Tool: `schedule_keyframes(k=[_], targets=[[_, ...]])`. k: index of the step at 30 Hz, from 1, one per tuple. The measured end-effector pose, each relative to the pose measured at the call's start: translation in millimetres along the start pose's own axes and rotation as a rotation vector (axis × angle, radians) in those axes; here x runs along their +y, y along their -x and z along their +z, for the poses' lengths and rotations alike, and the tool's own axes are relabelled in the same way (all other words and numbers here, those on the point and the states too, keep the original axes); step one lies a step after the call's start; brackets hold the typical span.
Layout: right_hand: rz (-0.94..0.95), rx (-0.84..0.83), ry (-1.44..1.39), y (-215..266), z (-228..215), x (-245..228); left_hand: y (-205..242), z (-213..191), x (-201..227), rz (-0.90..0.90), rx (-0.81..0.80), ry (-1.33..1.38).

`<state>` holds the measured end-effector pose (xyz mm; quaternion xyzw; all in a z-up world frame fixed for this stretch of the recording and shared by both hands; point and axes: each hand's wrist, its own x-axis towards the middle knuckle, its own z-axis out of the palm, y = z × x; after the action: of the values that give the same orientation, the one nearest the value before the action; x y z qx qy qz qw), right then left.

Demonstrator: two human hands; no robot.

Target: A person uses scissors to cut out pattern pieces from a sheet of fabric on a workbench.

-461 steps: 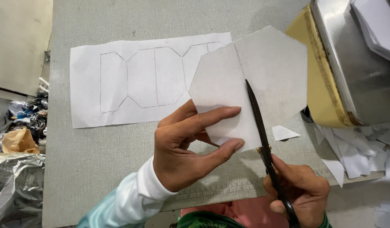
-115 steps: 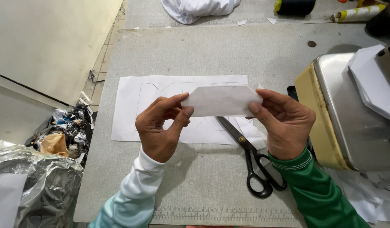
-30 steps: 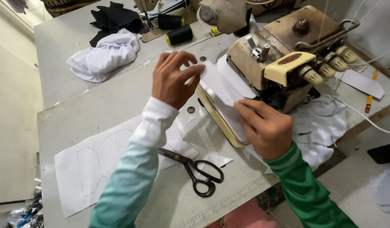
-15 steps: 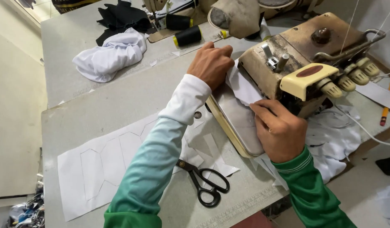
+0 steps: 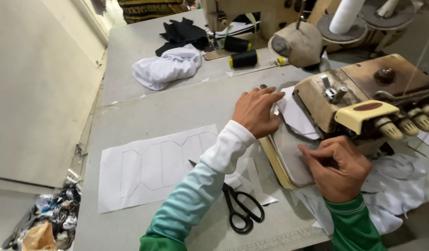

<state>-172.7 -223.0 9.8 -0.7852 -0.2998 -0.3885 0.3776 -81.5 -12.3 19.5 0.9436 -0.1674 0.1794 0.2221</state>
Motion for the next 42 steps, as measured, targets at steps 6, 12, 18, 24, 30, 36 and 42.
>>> schedule_keyframes(k=[6, 12, 18, 24, 30, 36, 42], targets=[[-0.007, -0.02, -0.053, -5, -1, -12, 12, -20, 15, -0.028, -0.153, 0.169], [0.002, -0.091, 0.021, 3, -2, -3, 24, 22, 7, 0.109, 0.1, 0.225], [-0.032, -0.053, -0.02, 4, 1, -5, 29, 47, 18, 0.115, 0.142, 0.161], [0.008, -0.087, -0.05, 1, 0, -12, 33, 42, 27, 0.039, 0.209, 0.314], [-0.015, -0.097, -0.101, 3, 0, -7, 54, 25, 19, 0.085, 0.315, 0.241], [-0.106, 0.007, 0.026, 21, 1, 3, 142, -36, -41, 0.068, 0.152, 0.225], [-0.021, -0.238, -0.079, 90, 26, -95, 240, -16, -138, -0.107, -0.04, 0.015]])
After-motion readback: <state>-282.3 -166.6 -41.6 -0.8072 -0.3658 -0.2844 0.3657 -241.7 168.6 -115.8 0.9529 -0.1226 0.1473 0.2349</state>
